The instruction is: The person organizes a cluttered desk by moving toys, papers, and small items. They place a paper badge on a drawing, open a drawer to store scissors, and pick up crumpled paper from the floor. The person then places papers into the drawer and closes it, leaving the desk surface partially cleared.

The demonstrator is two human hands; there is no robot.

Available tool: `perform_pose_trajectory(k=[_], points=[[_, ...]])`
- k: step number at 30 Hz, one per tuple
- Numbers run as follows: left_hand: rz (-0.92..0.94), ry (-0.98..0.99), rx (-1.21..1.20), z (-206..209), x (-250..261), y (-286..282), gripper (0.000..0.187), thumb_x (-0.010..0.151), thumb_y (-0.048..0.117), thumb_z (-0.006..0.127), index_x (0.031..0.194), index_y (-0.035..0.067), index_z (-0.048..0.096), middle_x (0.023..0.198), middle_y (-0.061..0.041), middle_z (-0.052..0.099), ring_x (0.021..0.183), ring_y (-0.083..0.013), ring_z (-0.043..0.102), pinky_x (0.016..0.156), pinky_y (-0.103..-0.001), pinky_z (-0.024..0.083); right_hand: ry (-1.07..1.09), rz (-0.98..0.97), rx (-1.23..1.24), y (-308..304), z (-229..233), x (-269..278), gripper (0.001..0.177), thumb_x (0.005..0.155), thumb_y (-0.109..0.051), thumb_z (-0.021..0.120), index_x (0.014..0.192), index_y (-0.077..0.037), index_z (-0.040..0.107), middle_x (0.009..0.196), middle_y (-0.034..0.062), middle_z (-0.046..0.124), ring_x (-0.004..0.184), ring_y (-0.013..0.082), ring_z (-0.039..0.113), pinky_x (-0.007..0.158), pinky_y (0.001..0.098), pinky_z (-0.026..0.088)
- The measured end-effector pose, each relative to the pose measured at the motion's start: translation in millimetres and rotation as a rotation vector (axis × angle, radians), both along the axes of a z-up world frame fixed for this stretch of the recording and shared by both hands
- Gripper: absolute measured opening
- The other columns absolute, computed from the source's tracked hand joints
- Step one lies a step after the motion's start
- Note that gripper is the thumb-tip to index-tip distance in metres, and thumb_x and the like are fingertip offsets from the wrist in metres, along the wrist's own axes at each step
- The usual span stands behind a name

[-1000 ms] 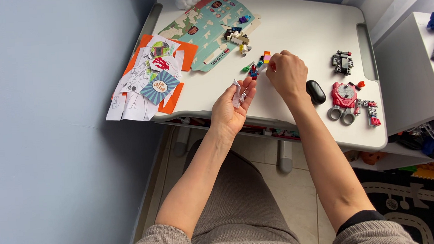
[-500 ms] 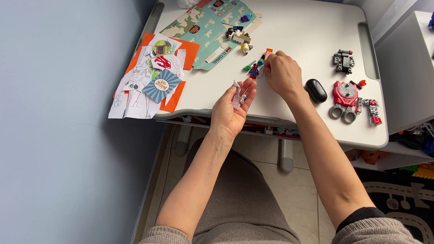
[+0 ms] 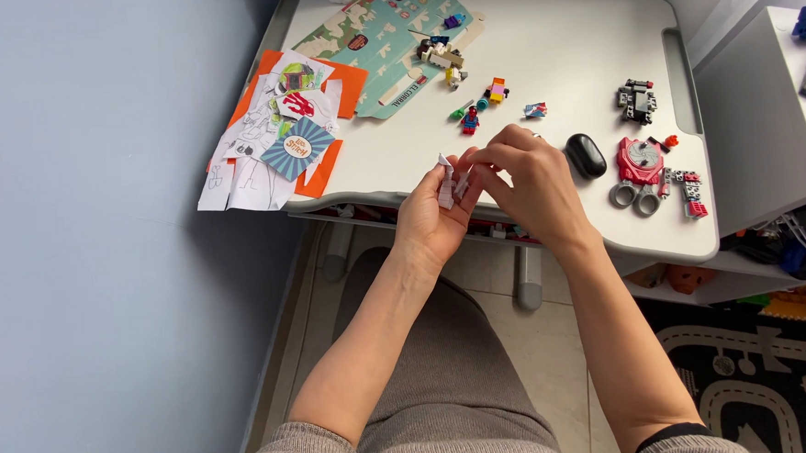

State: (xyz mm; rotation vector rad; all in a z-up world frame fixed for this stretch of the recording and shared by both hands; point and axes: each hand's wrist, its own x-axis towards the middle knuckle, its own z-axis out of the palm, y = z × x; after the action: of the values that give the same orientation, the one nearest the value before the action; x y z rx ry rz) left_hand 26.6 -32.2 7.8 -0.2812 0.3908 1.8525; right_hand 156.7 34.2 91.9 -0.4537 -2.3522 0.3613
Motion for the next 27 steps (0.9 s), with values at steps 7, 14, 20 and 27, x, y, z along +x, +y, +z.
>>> perform_pose_trajectory(k=[7, 14, 20, 27], points=[[0.062, -0.006, -0.032, -11.6, -2.2, -13.7, 0.015, 0.103, 0.011, 0.061, 0.108, -0.003, 0.066, 0.107, -0.024, 0.075, 0.095, -0.0332, 0.076, 0.085, -0.044, 0.068, 0.043, 0.029, -0.041, -21.3, -6.7, 2.2, 0.024, 0.091, -0.013, 0.080, 0.114, -0.013, 0.076, 0.100, 0.0050, 0.068, 0.085, 0.0249, 0.069, 0.075, 0.0390, 0.056], [0.074, 0.328, -0.118, 12.9, 13.8, -46.2, 0.012, 0.103, 0.013, 0.059, 0.095, 0.007, 0.066, 0.071, -0.005, 0.055, 0.062, -0.0079, 0.054, 0.050, -0.009, 0.044, 0.003, 0.235, -0.054, -55.1, -9.2, -9.5, 0.067, 0.086, -0.012, 0.081, 0.148, -0.008, 0.054, 0.140, 0.0168, 0.056, 0.127, 0.0413, 0.059, 0.099, 0.0525, 0.053], [0.105, 0.363, -0.202, -8.3, 14.9, -65.2, 0.025, 0.101, 0.017, 0.062, 0.079, 0.007, 0.068, 0.069, -0.010, 0.060, 0.060, -0.0177, 0.060, 0.050, -0.026, 0.053, 0.067, 0.261, 0.001, -76.2, -37.1, -18.4, 0.038, 0.088, -0.007, 0.077, 0.126, -0.004, 0.072, 0.121, 0.0092, 0.072, 0.117, 0.0296, 0.070, 0.091, 0.0392, 0.058], [0.225, 0.264, -0.305, 28.2, 27.5, -96.0, 0.030, 0.098, 0.025, 0.068, 0.075, 0.008, 0.061, 0.069, -0.005, 0.060, 0.064, -0.0126, 0.064, 0.054, -0.019, 0.055, 0.256, 0.147, 0.059, -123.0, -61.0, -24.0, 0.028, 0.098, -0.001, 0.065, 0.125, 0.000, 0.071, 0.121, 0.0137, 0.073, 0.121, 0.0337, 0.068, 0.095, 0.0424, 0.058]])
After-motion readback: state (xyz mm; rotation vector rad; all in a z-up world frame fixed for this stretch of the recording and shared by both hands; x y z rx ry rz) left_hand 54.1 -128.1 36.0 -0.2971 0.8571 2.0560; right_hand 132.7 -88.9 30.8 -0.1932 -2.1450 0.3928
